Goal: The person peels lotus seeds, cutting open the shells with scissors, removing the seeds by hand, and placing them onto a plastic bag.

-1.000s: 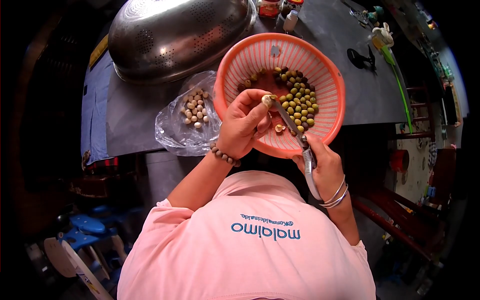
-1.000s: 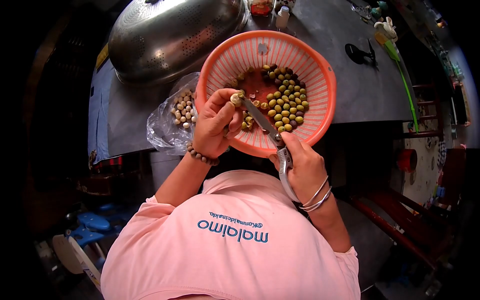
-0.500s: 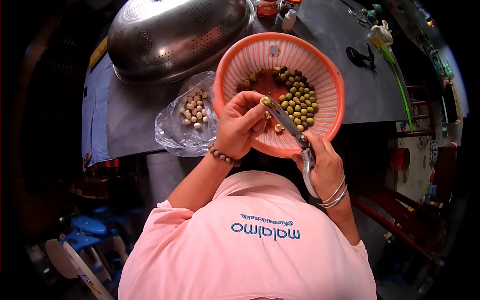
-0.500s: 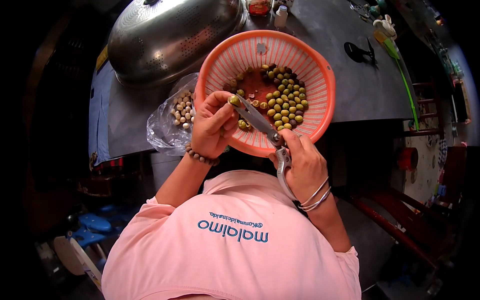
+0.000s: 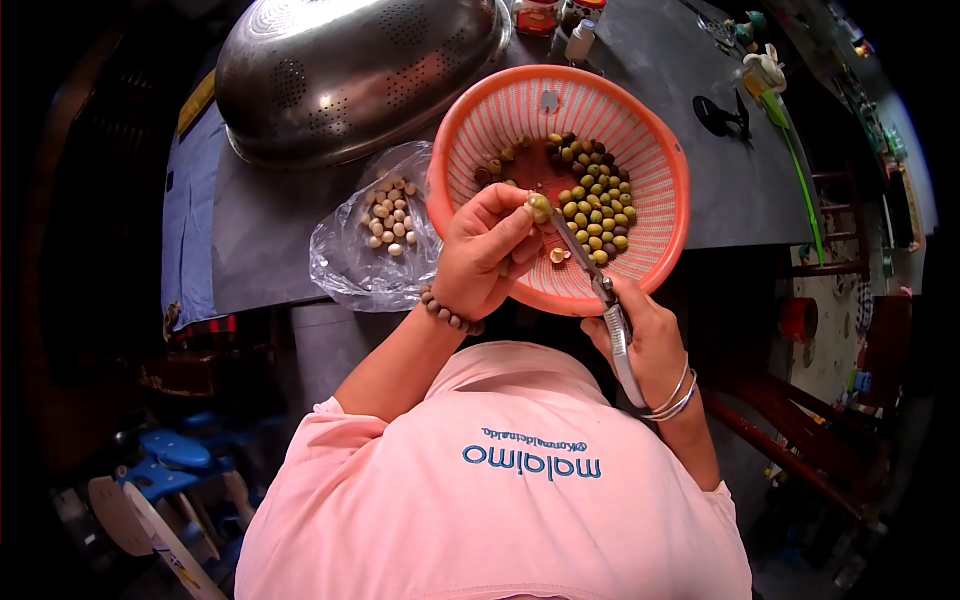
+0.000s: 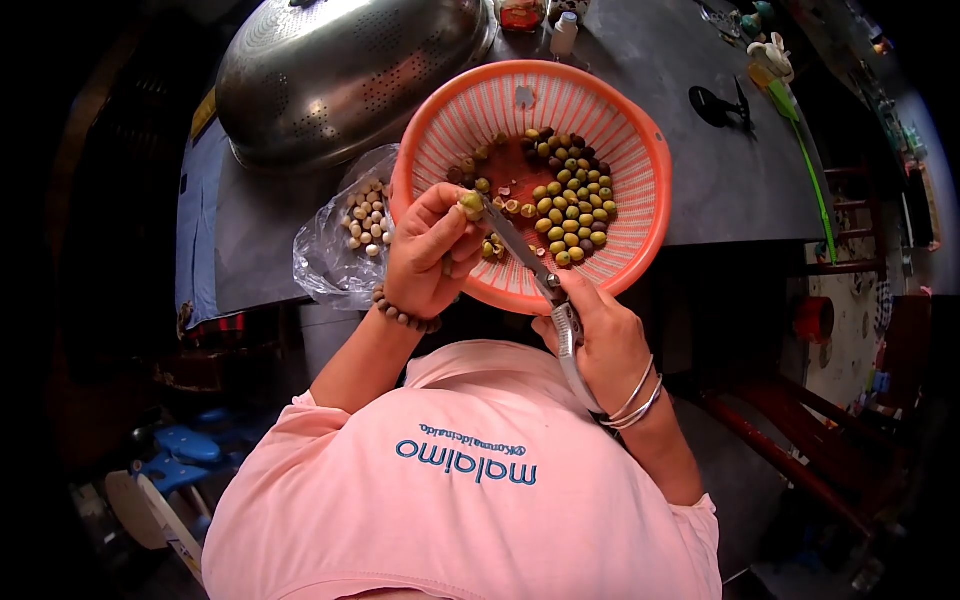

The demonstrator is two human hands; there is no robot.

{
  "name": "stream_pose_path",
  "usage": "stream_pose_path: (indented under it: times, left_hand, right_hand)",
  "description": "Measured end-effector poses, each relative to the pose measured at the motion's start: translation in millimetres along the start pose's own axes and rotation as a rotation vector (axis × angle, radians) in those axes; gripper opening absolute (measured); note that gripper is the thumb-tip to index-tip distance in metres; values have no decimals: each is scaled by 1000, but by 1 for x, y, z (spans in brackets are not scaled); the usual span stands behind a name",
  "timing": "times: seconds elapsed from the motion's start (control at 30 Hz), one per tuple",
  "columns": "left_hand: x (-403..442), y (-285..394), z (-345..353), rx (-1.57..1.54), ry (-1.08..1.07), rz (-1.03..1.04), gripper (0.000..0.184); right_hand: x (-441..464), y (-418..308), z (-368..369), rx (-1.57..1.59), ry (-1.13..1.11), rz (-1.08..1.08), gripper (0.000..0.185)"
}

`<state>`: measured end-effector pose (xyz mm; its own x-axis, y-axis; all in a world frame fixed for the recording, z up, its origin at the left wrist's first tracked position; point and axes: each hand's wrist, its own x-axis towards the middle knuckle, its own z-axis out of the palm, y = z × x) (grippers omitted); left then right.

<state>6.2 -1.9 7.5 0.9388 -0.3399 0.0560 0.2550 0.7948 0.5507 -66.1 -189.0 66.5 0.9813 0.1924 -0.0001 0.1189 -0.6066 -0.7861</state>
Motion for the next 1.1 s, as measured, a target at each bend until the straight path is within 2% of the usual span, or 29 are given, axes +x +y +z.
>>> stream_pose_path:
  times: [0.1, 0.17, 0.3, 0.4, 0.47, 0.57, 0.77, 1.1]
  left_hand:
    - [-1, 3, -3, 24, -65, 5, 11]
    - [-1, 4, -6, 25, -85, -6, 13]
    - [-1, 4, -9, -13, -112, -13, 15]
    - [1, 5, -8, -29, -93, -62, 17]
    - [0, 4, -5, 60, -21, -69, 19]
    - [-1, 1, 0, 138, 18, 19, 21]
    - [0, 0, -7, 97, -29, 109, 22]
    - [0, 5, -5, 205, -68, 147, 18]
  right_hand:
    - [-1, 0, 3, 2, 54, -60, 39]
    - [-1, -3, 0, 85, -52, 41, 37]
    - [0, -3, 0, 141, -72, 63, 35]
    - [2, -3, 1, 97, -68, 76, 37]
    - [1, 9, 6, -107, 112, -106, 45]
    - [2, 2, 6, -235, 139, -75, 42]
    - [1, 1, 6, -308, 148, -88, 42]
    - [0, 1, 3, -131, 74, -40, 42]
